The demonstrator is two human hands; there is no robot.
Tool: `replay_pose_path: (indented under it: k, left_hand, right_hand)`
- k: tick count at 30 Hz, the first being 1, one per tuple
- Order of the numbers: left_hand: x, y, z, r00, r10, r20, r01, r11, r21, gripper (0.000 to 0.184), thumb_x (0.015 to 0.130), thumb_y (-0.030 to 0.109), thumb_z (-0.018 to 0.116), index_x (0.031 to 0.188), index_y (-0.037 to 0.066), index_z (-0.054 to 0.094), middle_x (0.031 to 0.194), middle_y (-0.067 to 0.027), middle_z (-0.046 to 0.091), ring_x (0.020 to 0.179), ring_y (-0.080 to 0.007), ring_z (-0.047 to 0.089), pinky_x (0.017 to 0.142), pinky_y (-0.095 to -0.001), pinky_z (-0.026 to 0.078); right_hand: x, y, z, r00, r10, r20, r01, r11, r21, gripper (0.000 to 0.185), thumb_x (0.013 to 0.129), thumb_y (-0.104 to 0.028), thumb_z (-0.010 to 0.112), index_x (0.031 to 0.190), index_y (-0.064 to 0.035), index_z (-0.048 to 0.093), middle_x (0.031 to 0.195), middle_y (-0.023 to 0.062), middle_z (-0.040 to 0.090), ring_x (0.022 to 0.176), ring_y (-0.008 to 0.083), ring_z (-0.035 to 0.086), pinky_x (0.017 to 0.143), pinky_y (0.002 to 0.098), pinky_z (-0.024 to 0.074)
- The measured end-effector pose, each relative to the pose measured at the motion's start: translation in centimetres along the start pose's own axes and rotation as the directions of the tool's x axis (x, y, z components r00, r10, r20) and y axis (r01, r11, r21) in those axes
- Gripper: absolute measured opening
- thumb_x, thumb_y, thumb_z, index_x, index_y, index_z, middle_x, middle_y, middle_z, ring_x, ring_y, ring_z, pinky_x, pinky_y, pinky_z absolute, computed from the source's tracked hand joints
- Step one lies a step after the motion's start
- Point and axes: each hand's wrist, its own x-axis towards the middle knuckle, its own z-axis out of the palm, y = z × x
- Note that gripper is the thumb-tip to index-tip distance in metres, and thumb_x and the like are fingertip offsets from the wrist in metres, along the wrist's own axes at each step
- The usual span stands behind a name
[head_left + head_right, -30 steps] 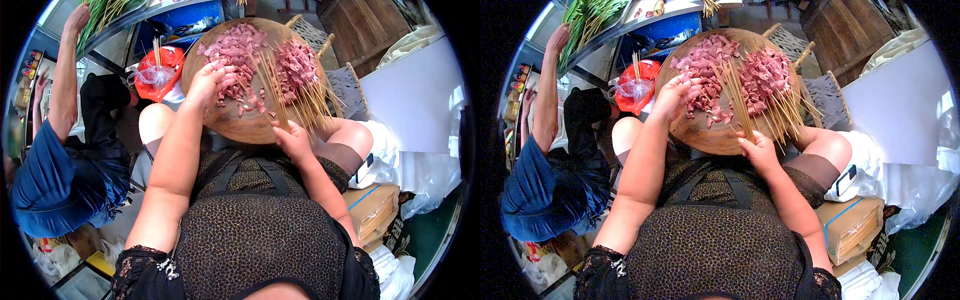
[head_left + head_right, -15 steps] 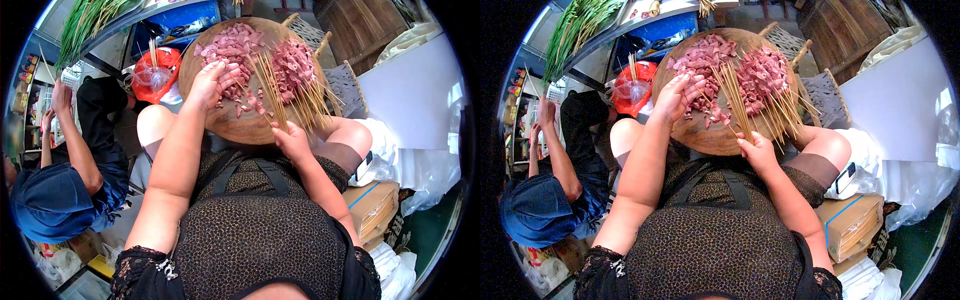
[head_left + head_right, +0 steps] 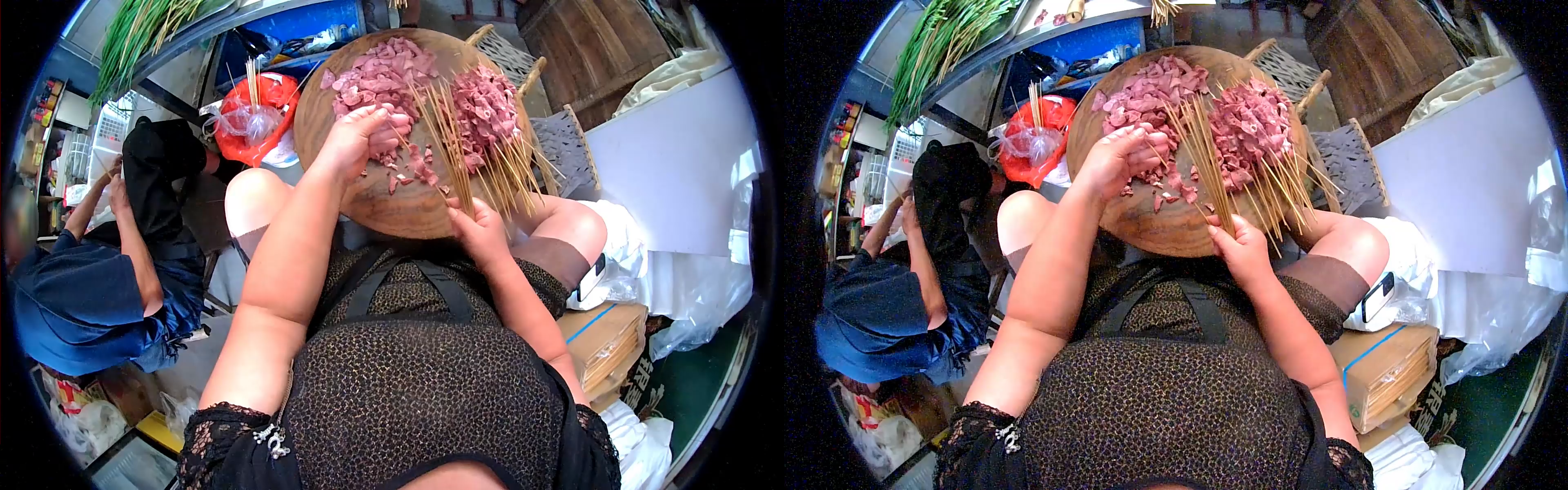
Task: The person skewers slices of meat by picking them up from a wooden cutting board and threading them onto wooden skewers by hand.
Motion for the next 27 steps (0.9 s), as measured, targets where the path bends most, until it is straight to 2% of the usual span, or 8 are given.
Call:
replay_pose_path:
  k: [7,9,11,15,18,23,25,27]
  left_hand:
    - [-0.4,-2.3,1.0,0.987,-0.126,0.103,0.122,0.992,0.040,0.027,0.088,0.020,0.053,0.110,0.005,0.051,0.102,-0.0101,0.061,0.083,-0.0169,0.061,0.069,-0.0279,0.050]
    - [0.7,-2.0,0.4,0.996,0.074,-0.045,-0.055,0.938,0.342,0.025,0.088,0.020,0.054,0.109,0.007,0.056,0.101,-0.0075,0.062,0.082,-0.0128,0.060,0.068,-0.0259,0.049]
    - [3.6,-1.2,-3.0,0.763,0.647,0.004,-0.365,0.425,0.829,0.023,0.086,0.012,0.053,0.107,0.006,0.059,0.103,-0.0076,0.061,0.092,-0.0152,0.058,0.079,-0.0277,0.046]
    - [6.3,-0.4,-6.5,0.608,0.746,0.272,-0.221,-0.171,0.960,0.033,0.080,0.001,0.048,0.110,0.007,0.057,0.111,-0.0170,0.057,0.100,-0.0295,0.056,0.086,-0.0325,0.043]
    - [6.2,-0.9,-6.6,0.782,0.617,0.089,-0.192,0.103,0.976,0.030,0.082,0.004,0.049,0.110,0.007,0.058,0.106,-0.0163,0.059,0.097,-0.0279,0.058,0.084,-0.0310,0.044]
    - [2.8,0.6,-3.3,0.812,0.583,-0.036,-0.158,0.279,0.947,0.025,0.085,0.011,0.054,0.108,0.004,0.059,0.099,-0.0116,0.064,0.089,-0.0167,0.060,0.079,-0.0258,0.045]
    - [1.8,1.1,-2.7,0.901,0.422,-0.105,-0.326,0.815,0.478,0.023,0.083,0.010,0.055,0.103,0.002,0.062,0.102,-0.0101,0.063,0.088,-0.0132,0.059,0.076,-0.0250,0.046]
    - [0.7,2.0,-2.3,0.952,0.274,-0.137,-0.222,0.925,0.309,0.025,0.082,0.006,0.052,0.106,-0.001,0.058,0.107,-0.0122,0.060,0.092,-0.0164,0.059,0.079,-0.0271,0.048]
  right_hand:
    - [0.3,0.1,0.1,0.999,-0.024,-0.028,0.024,1.000,0.019,0.018,0.084,-0.009,0.058,0.100,-0.0020,0.057,0.065,-0.0046,0.049,0.053,0.0039,0.043,0.050,0.0183,0.0360]
    - [0.4,-0.1,-0.2,0.998,-0.018,-0.056,0.020,0.999,0.032,0.017,0.084,-0.009,0.057,0.100,-0.0020,0.057,0.065,-0.0045,0.049,0.054,0.0037,0.044,0.050,0.0181,0.0360]
    - [0.4,-0.4,-0.6,0.997,-0.054,-0.057,0.057,0.997,0.052,0.017,0.084,-0.009,0.057,0.100,-0.0017,0.056,0.066,-0.0044,0.050,0.055,0.0034,0.044,0.051,0.0178,0.0362]
    - [0.1,-0.8,-0.6,0.998,-0.046,-0.043,0.048,0.998,0.041,0.019,0.084,-0.009,0.057,0.101,-0.0008,0.056,0.066,-0.0042,0.050,0.055,0.0038,0.044,0.051,0.0180,0.0360]
    - [-0.7,-1.3,-0.5,0.999,0.004,-0.044,-0.003,1.000,0.020,0.020,0.084,-0.011,0.057,0.100,-0.0004,0.056,0.065,-0.0037,0.050,0.054,0.0044,0.044,0.050,0.0181,0.0361]
    - [-1.3,-1.5,-0.9,0.999,0.017,-0.032,-0.016,1.000,0.018,0.020,0.084,-0.012,0.058,0.100,-0.0007,0.056,0.064,-0.0034,0.050,0.053,0.0048,0.044,0.050,0.0181,0.0363]
    - [-1.2,-1.5,-0.7,0.999,0.025,-0.025,-0.024,1.000,0.011,0.020,0.084,-0.012,0.058,0.100,-0.0010,0.056,0.064,-0.0035,0.050,0.053,0.0048,0.044,0.050,0.0182,0.0363]
    - [-1.1,-0.9,-0.7,0.999,0.009,0.033,-0.011,0.998,0.058,0.019,0.083,-0.012,0.058,0.099,-0.0019,0.057,0.064,-0.0038,0.050,0.053,0.0046,0.044,0.050,0.0183,0.0363]
